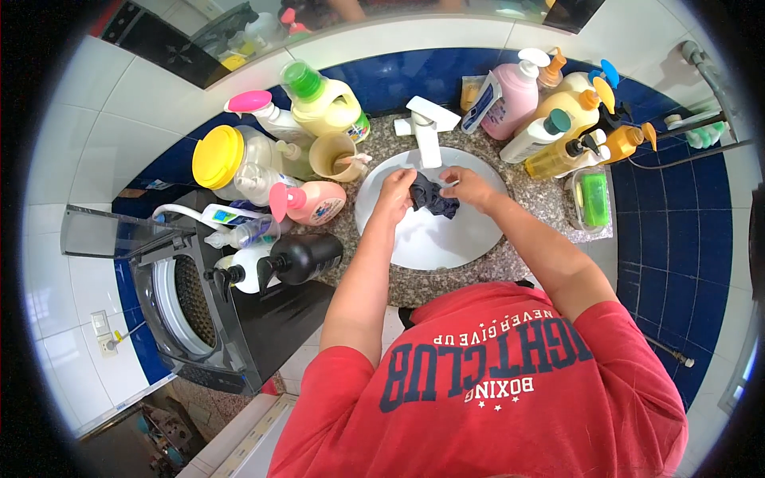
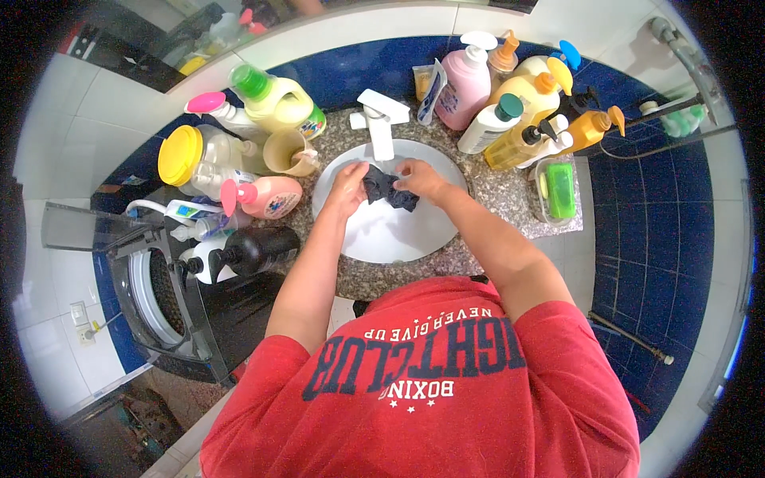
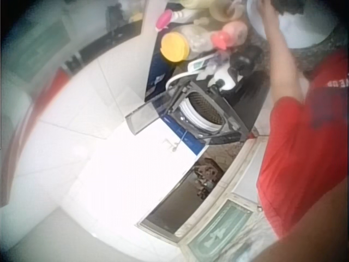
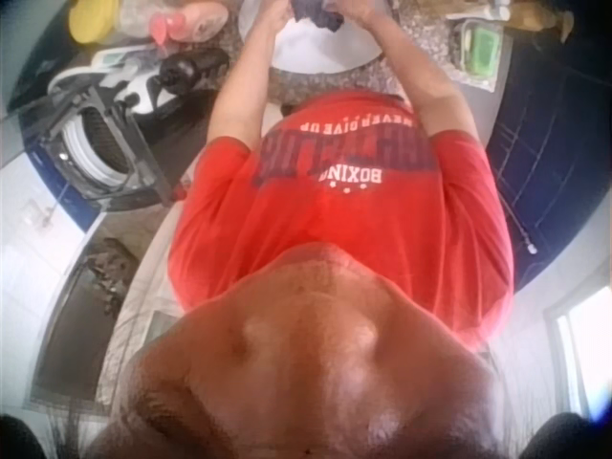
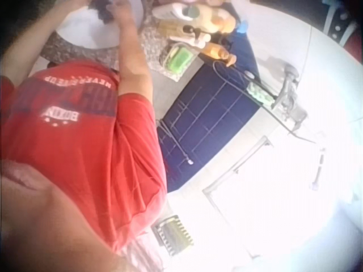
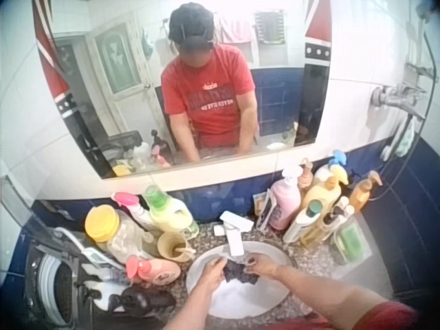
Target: The person washes a piece of clothing by hand in a sink, rubbing and rinsing the fabric under running water, then wringing it out.
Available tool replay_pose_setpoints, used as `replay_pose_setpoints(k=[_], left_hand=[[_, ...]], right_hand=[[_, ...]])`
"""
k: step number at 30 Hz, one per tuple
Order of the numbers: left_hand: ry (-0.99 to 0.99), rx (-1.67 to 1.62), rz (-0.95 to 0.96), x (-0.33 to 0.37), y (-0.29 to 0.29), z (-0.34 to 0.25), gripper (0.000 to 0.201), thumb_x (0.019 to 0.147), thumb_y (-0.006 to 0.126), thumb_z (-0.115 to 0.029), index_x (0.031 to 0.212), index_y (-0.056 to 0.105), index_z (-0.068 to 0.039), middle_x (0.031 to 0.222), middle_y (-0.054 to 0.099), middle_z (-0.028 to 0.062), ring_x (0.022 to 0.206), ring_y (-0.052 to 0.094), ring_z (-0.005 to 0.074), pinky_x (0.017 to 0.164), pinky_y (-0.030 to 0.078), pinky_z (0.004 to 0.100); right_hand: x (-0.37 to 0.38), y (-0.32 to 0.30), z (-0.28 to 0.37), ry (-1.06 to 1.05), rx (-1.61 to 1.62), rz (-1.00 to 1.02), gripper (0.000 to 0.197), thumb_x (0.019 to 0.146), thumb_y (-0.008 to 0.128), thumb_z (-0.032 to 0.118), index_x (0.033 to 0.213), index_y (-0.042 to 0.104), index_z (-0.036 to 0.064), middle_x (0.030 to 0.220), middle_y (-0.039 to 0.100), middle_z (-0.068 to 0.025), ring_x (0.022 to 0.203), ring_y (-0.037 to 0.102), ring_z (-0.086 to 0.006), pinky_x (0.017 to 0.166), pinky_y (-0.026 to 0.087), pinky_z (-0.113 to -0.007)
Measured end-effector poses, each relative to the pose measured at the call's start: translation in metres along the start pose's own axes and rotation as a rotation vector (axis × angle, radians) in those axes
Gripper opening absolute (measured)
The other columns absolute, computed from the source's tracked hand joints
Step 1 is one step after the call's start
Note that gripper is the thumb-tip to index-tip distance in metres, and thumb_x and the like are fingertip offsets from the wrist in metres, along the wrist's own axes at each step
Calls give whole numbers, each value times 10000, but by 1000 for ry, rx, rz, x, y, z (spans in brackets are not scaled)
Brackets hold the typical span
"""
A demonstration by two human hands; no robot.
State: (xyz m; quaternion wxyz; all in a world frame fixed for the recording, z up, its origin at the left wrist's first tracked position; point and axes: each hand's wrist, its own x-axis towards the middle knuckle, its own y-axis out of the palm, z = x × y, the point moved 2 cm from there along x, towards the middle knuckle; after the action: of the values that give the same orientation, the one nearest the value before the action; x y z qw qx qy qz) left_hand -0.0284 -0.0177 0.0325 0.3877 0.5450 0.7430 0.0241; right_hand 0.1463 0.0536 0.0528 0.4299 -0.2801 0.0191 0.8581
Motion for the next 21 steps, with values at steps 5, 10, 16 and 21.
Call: replay_pose_setpoints(k=[5, 10, 16, 21], left_hand=[[-11, 60, 173, -2, 24, -12, 212, 866, 605, -126, 1020, 548, 8, 904, 597, 54, 777, 603, 149, 689, 496, 279], [260, 808, 78, 0, 9, -15, 402, 671, 702, 7, 1051, 572, -5, 911, 628, 78, 824, 607, 178, 753, 479, 292], [386, 1354, -46, 18, -4, -9, 234, 771, 627, -161, 955, 628, -17, 902, 645, 150, 848, 618, 277, 755, 467, 351], [220, 1022, -110, 42, -14, -1, 267, 860, 562, -212, 1028, 606, -9, 916, 640, 116, 822, 603, 223, 754, 456, 323]], right_hand=[[19, 14, -21, -86, -58, 128, 166, 740, 660, 69, 889, 626, 5, 737, 609, -89, 674, 571, -201, 648, 461, -324], [28, -3, -21, -30, -51, -33, 110, 784, 585, 90, 842, 616, 2, 740, 608, -87, 627, 567, -204, 613, 456, -330], [2, -25, 20, 211, 393, -123, 202, 847, 547, 178, 951, 605, 16, 849, 623, -71, 700, 576, -175, 610, 480, -327], [-6, -25, 24, 314, 537, -22, 292, 907, 529, 268, 1018, 580, 4, 917, 629, -87, 814, 614, -209, 691, 516, -352]])
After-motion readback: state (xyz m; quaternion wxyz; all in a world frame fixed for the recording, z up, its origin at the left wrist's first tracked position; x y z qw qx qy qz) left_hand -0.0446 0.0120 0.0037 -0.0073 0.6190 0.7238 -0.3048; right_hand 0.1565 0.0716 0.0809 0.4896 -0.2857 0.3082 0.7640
